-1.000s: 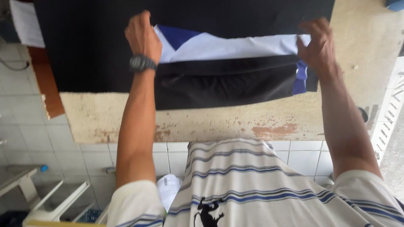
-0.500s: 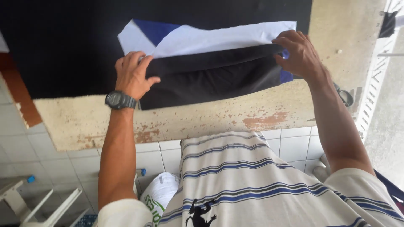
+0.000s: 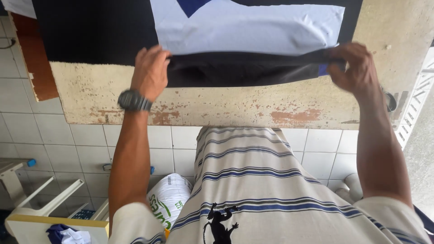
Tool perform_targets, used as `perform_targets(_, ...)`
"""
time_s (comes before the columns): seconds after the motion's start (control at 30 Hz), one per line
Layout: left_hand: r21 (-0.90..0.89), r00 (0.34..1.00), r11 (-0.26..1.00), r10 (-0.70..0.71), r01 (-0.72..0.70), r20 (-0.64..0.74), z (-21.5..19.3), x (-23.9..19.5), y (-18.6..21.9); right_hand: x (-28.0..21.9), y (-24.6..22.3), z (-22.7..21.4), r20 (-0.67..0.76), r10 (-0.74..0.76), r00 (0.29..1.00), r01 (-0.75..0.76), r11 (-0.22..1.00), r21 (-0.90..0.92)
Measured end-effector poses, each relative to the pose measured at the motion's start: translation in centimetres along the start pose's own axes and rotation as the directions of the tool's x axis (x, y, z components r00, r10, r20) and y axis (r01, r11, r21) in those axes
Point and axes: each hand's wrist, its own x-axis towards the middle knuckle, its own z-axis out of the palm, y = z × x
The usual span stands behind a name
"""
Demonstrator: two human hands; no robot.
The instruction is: Cutting out fabric pieces from a larger roll using a paper pattern and scissors on a cutting table.
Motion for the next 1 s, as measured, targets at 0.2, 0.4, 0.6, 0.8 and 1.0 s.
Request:
perform_targets(0.2, -0.067, 0.987, 0.988, -0.133, 0.139, 0.089, -0.4, -10.4, 5.7, -8.8, -6.1, 1.4, 0.073, 0.033, 0.997, -0.041, 0.993, 0.109)
perform_targets(0.4, -0.127, 0.983, 0.988, -0.071, 0.093, 0.167, 4.5, -16.1, 6.2, -14.6, -8.4, 5.8, 0.092, 0.174, 0.98, -0.163, 0.98, -0.115)
perform_targets(0.6, 0.033, 0.915, 0.985, -0.171, 0.171, 0.365, 6.5, -19.5, 5.7, -17.2, -8.6, 8.1, 0.063, 0.289, 0.955, -0.262, 0.926, -0.27)
perform_targets(0.8, 0.039, 0.876, 0.984, -0.174, 0.176, 0.449, 4.8, -19.9, 6.1, -16.7, -10.1, 6.9, 0.14, 0.312, 0.94, -0.274, 0.932, -0.238)
perform_targets(1.0, 0.12, 0.898, 0.99, -0.122, 0.078, 0.424, 6.2, -19.2, 6.1, -17.0, -9.0, 8.0, 0.165, 0.302, 0.939, -0.229, 0.906, -0.357)
